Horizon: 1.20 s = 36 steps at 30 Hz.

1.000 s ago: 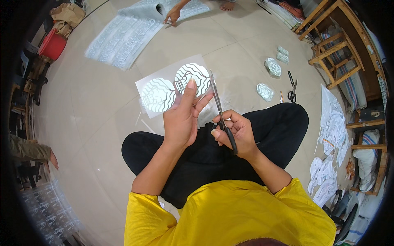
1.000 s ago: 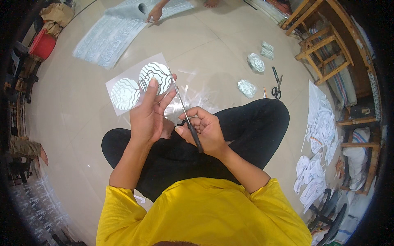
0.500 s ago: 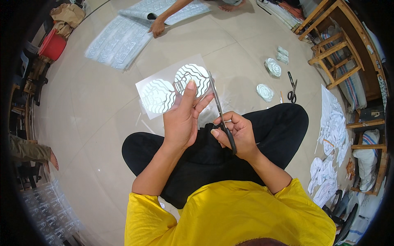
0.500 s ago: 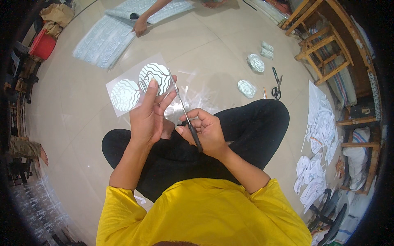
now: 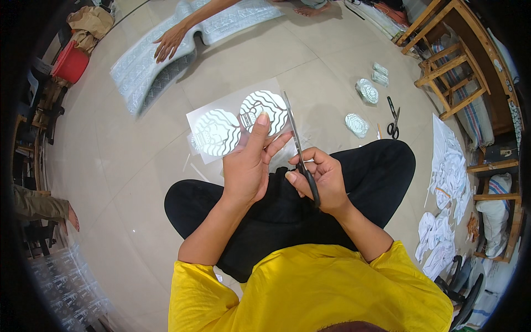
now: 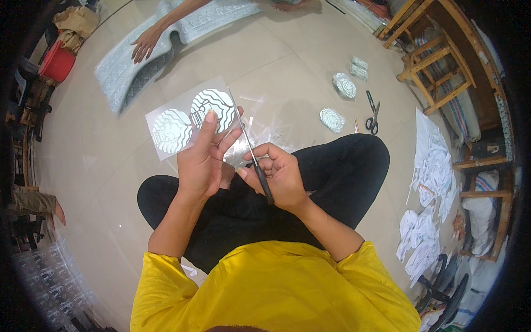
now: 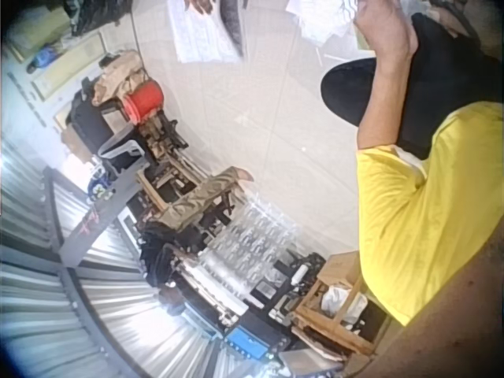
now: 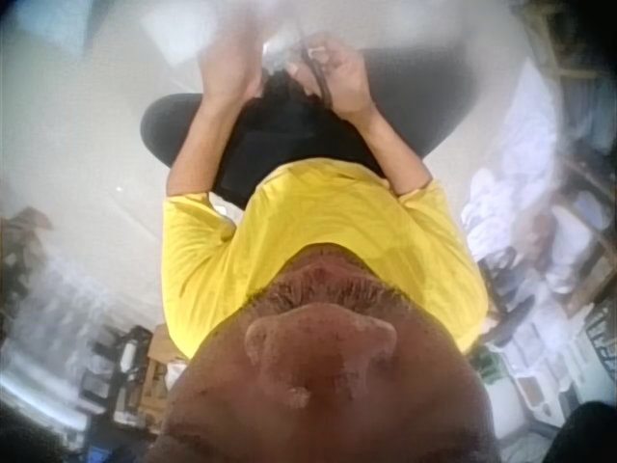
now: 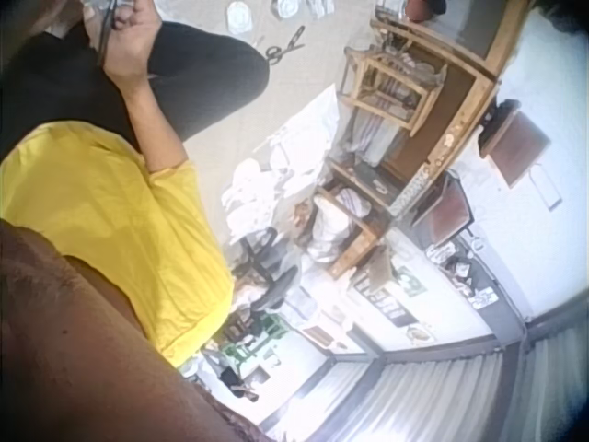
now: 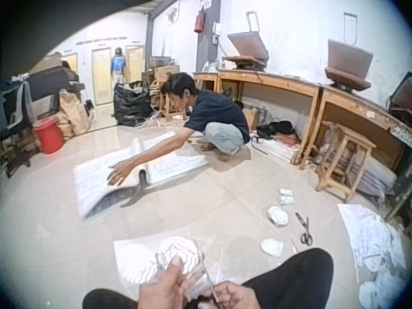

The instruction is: The person sits on the floor and uses scissors to cut out circular decorative patterns from a transparent sheet. They carefully follow the printed lines to separate the shapes and place the cut pieces on the floor.

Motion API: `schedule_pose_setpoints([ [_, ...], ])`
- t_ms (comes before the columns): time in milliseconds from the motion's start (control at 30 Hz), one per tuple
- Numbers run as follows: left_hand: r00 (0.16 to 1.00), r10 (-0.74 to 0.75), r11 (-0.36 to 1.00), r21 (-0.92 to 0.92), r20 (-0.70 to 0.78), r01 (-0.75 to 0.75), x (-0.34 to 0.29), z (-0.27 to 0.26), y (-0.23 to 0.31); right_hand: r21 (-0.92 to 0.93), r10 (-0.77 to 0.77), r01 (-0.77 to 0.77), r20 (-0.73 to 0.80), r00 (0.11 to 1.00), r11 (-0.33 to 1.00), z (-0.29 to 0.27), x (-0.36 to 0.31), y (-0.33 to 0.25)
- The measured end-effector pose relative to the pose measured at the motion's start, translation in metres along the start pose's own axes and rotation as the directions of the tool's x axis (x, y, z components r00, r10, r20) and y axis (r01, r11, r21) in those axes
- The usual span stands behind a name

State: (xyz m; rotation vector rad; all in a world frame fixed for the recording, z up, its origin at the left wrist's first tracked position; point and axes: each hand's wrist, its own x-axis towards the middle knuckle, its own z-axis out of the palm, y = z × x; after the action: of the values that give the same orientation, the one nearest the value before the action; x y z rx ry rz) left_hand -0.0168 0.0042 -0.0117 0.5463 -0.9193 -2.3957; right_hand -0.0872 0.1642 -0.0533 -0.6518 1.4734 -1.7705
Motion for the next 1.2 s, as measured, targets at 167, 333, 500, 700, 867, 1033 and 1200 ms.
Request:
schedule_pose_setpoints([
  [167,1.0,0.003,1.0,0.007,0.001,-0.003,-0.001,0.001,0.002,0.016,0.008,-0.008,0.002,1.0,1.0,0.0,-0.001,0.0],
  [333,1.0,-0.002,1.0,0.004,-0.009,0.002,-0.001,0.001,0.001,0.01,0.037,-0.037,-0.011,0.999,0.999,0.002,-0.002,-0.003],
  [500,0.999,-0.045,0.999,-0.019,-0.011,0.044,-0.001,-0.002,-0.001,0.011,0.008,-0.007,-0.014,1.0,1.0,0.001,0.0,-0.003],
  [700,0.992,-0.126,0.989,0.075,-0.006,0.126,-0.005,-0.002,-0.005,0.015,0.008,-0.007,-0.027,1.0,1.0,-0.001,0.003,-0.007],
  [867,0.985,-0.17,0.985,-0.032,-0.021,0.169,-0.004,-0.003,0.0,-0.02,0.034,-0.035,-0.031,0.999,0.999,-0.004,0.007,-0.004],
  [1033,0.996,-0.07,0.854,0.513,-0.052,0.087,0.005,-0.022,-0.042,0.104,-0.062,0.102,-0.334,0.941,0.989,-0.016,0.012,-0.005],
  [1200,0.945,-0.3,0.694,0.709,0.129,0.124,-0.008,0.0,-0.047,0.078,-0.149,0.2,-0.423,0.894,0.977,-0.031,0.021,-0.023],
])
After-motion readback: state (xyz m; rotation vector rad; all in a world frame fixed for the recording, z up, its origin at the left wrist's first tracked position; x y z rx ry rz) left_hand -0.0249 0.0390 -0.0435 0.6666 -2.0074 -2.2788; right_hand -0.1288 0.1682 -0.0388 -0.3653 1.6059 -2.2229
